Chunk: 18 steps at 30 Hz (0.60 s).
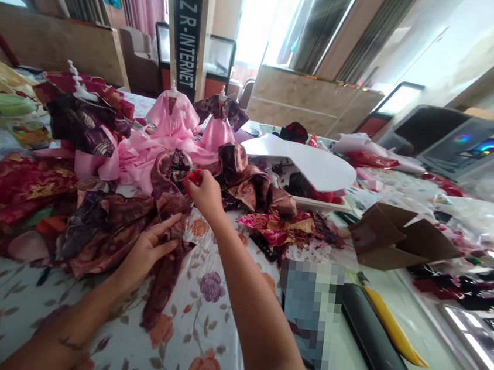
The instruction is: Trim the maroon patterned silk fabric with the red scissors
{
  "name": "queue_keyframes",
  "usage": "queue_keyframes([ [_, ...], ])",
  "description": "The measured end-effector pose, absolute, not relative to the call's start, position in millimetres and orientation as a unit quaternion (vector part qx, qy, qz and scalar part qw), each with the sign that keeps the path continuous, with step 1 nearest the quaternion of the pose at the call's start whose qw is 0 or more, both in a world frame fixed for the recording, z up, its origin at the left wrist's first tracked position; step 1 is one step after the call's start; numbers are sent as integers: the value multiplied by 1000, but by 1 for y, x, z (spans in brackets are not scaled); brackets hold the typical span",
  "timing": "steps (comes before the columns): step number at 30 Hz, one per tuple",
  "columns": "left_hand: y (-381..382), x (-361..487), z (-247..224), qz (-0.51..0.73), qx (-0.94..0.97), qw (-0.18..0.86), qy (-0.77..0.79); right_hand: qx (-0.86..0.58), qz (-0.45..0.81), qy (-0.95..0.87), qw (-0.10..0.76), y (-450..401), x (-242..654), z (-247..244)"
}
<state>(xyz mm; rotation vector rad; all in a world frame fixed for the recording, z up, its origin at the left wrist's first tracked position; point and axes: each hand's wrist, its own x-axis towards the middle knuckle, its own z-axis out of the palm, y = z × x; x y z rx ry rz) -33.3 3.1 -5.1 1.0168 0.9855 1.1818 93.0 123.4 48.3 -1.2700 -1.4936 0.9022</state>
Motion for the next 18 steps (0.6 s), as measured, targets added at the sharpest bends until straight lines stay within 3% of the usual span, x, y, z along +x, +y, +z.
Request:
queue_keyframes([
  [3, 1, -37, -1, 508, 464, 598, 412, -515, 398, -573, 498, 58, 120, 51],
  [8, 0, -41, 4, 495, 481, 584, 426, -459, 631, -414, 469, -32, 128, 31],
  [12, 3, -43, 0, 507, 465, 564, 456, -430, 731, -340, 407, -49, 114, 6],
  [18, 7, -43, -9, 534, 465, 517, 482, -395, 788, -274, 385, -53, 104, -5],
])
